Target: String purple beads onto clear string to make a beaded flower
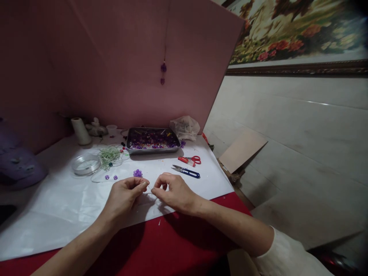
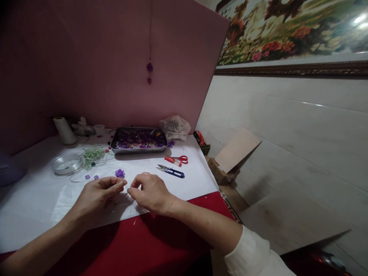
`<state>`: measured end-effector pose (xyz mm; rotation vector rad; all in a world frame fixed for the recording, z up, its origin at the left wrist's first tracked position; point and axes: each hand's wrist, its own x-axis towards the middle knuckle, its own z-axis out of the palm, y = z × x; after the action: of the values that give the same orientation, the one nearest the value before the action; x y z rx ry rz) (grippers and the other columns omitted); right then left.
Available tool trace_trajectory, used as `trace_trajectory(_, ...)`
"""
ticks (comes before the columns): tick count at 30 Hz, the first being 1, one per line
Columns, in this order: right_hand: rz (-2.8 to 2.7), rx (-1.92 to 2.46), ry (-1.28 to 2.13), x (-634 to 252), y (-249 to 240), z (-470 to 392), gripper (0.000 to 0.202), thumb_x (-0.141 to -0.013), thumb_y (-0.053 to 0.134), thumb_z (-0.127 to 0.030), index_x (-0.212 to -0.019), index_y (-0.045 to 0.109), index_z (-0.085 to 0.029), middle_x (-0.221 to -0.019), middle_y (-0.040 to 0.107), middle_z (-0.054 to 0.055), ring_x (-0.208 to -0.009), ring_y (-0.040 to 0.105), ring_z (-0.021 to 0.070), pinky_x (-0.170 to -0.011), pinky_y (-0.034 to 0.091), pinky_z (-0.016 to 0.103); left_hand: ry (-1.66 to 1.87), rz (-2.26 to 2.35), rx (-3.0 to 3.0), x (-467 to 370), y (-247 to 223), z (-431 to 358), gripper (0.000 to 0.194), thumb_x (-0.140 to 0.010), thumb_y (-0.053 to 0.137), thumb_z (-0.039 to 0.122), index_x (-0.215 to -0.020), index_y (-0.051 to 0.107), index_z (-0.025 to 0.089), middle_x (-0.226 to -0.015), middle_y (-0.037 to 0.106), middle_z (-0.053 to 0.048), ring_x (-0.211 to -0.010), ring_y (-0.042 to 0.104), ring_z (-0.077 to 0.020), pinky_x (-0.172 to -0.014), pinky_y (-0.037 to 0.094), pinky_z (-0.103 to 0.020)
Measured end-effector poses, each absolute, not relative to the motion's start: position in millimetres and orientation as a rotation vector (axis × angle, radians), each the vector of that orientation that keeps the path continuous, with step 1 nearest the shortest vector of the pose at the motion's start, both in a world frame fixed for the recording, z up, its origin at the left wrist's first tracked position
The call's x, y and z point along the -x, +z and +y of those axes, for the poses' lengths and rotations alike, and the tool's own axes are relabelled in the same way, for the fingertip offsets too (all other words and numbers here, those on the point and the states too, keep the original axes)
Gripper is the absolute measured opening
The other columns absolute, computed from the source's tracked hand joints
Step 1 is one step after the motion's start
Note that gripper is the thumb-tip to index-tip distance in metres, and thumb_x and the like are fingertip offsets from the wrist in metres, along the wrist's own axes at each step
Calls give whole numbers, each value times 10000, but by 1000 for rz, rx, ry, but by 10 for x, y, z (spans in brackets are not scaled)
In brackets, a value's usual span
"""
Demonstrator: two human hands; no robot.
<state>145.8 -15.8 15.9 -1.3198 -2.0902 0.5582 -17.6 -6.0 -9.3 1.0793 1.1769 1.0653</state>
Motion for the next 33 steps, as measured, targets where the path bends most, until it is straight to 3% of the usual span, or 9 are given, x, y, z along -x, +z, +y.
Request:
trace_trajectory(10, -2205, 1153, 620, -1578, 281, -74, 120, -784, 542, -85, -806, 635, -159, -694, 657, -5, -636, 570, 105, -619, 387, 202, 982, 1123, -1163, 164, -122, -53, 288, -637, 704, 400, -703, 642, 126, -411, 423, 82, -374, 275, -44, -376, 158, -190)
trace_trajectory(24, -2021, 962, 952, -1566, 231, -28, 490, -629, 380, 56, -960, 665, -167, -577, 514, -46, -604, 531, 90, -616, 425, 198, 978, 1032, -1144, 154, -100, -82, 248, -652, 704, 371, -645, 595, 149, -449, 438, 77, -382, 295, -46, -377, 185, -187)
trace_trajectory(30, -2045, 1014, 832, -1547, 295, 8, 185, -758, 505, -58, -834, 644, -154, -658, 605, -15, -616, 541, 96, -631, 420, 215, 915, 1069, -1158, 125, -16, -132, 261, -655, 698, 379, -707, 609, 138, -430, 417, 86, -367, 280, -42, -362, 174, -178)
trace_trajectory(33, -2076, 1025, 785, -1551, 318, 25, 142, -762, 522, -59, -768, 626, -155, -667, 620, -15, -628, 550, 95, -645, 412, 211, 906, 1053, -1143, 121, 0, -145, 249, -660, 696, 368, -718, 604, 144, -433, 424, 88, -366, 277, -39, -360, 181, -173)
